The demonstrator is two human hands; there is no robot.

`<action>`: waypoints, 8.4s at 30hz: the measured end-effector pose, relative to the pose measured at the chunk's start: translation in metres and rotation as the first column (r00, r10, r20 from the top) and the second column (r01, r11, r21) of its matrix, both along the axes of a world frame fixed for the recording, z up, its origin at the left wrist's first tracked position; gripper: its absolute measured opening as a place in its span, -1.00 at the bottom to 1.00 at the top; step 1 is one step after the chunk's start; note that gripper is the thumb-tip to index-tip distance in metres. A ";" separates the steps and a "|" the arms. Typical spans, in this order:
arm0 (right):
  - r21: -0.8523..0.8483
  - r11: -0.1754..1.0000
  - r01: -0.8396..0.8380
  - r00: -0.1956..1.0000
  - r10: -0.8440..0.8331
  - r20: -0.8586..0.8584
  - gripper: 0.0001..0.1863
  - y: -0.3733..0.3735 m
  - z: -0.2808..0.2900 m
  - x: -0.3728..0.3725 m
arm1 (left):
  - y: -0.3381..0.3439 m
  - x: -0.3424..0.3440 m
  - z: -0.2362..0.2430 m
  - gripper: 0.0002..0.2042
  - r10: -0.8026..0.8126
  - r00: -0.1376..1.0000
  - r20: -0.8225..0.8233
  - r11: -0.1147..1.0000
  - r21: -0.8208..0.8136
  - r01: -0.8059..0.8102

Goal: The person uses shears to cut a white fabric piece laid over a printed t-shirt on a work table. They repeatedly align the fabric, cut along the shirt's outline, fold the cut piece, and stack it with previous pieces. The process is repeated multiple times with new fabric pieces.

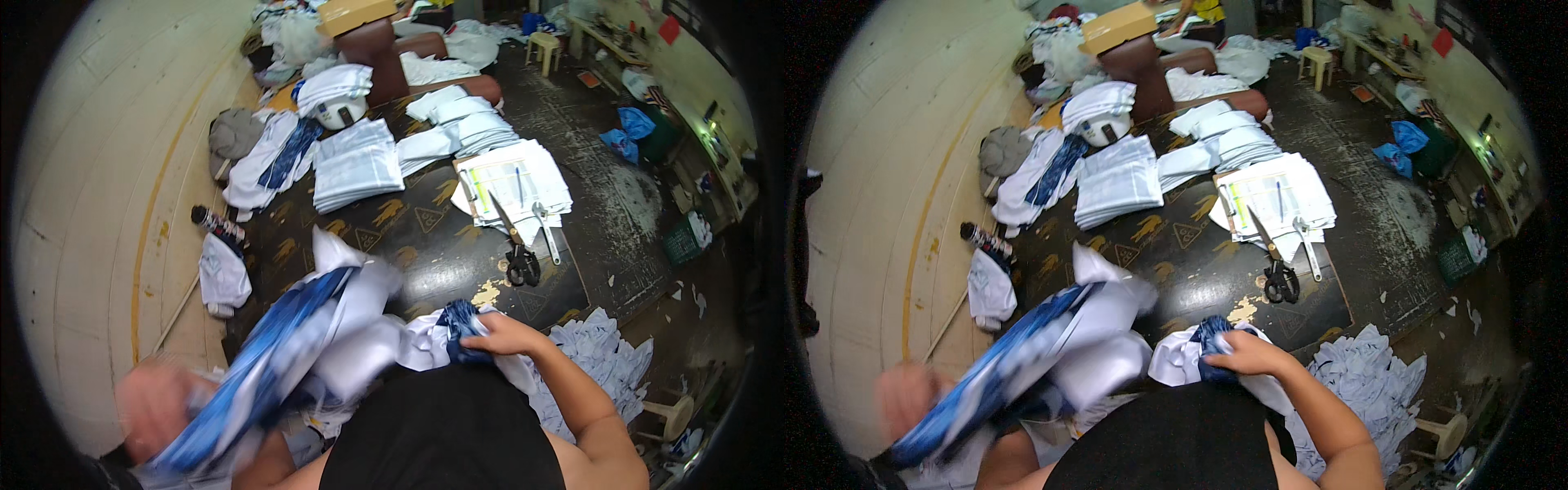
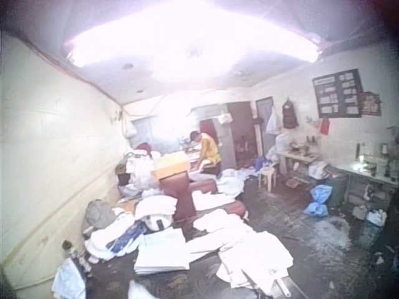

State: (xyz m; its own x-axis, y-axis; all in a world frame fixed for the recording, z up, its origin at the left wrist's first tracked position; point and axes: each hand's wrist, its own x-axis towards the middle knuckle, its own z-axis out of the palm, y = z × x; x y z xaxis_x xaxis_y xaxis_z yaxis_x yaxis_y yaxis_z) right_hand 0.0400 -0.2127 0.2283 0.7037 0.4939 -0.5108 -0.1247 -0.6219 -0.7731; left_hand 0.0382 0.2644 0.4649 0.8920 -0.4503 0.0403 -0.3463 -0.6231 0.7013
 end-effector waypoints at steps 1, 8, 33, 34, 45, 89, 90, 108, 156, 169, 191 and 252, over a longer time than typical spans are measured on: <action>0.171 0.980 0.102 0.994 -0.105 0.006 -0.43 0.017 0.020 0.006 | -0.016 -0.007 0.024 -0.68 0.055 0.989 0.140 0.998 -0.016 -0.054; 0.433 0.767 -0.475 0.404 -0.247 0.881 -0.40 0.071 0.193 0.002 | -0.140 0.000 0.033 -0.34 -0.257 0.675 0.692 0.956 0.282 0.076; -0.740 0.667 -0.080 0.875 0.403 0.269 -0.72 -0.057 -0.064 0.023 | 0.150 -0.053 -0.294 -0.68 0.015 0.998 -0.060 0.753 0.657 0.028; -0.570 0.790 -0.226 0.949 0.310 0.053 -0.79 -0.062 -0.082 0.018 | 0.160 -0.062 -0.302 -0.65 0.090 0.896 -0.435 0.717 0.652 0.245; -0.065 0.981 0.180 0.955 -0.159 0.249 -0.26 -0.112 -0.145 0.128 | 0.160 -0.047 -0.360 -0.30 0.544 0.645 -0.537 0.834 0.429 -0.346; 0.048 0.997 -0.064 0.314 -0.026 0.949 -0.40 -0.142 0.381 0.167 | 0.314 0.099 0.169 -0.88 0.484 0.577 0.657 0.784 -0.034 -0.619; 0.048 0.998 -0.049 0.299 -0.031 0.954 -0.37 -0.142 0.383 0.164 | 0.313 0.100 0.167 -0.88 0.470 0.591 0.656 0.809 -0.053 -0.585; 0.317 0.939 0.130 0.475 -0.340 0.812 -0.70 -0.141 0.371 0.210 | 0.308 0.190 0.118 -0.69 0.506 0.443 0.740 0.686 -0.034 -0.727; -0.665 0.676 0.317 0.763 0.235 0.602 -0.31 -0.111 -0.178 0.040 | 0.135 -0.136 -0.457 -0.37 0.965 0.169 0.201 0.005 0.629 -0.777; -0.275 0.961 0.008 0.716 0.187 0.672 -0.26 -0.028 -0.104 -0.007 | -0.030 -0.078 -0.083 -0.73 -0.922 0.312 -0.229 0.384 -0.637 0.668; -0.357 0.933 -0.055 0.263 0.358 0.896 -0.60 -0.016 0.324 0.202 | 0.010 0.101 0.141 -0.37 0.183 0.780 0.598 0.965 -0.262 -0.025; 0.254 0.963 0.092 0.109 -0.263 0.959 -0.85 -0.127 0.406 0.190 | 0.301 0.172 0.093 -0.60 0.577 0.567 0.588 0.630 0.120 -0.767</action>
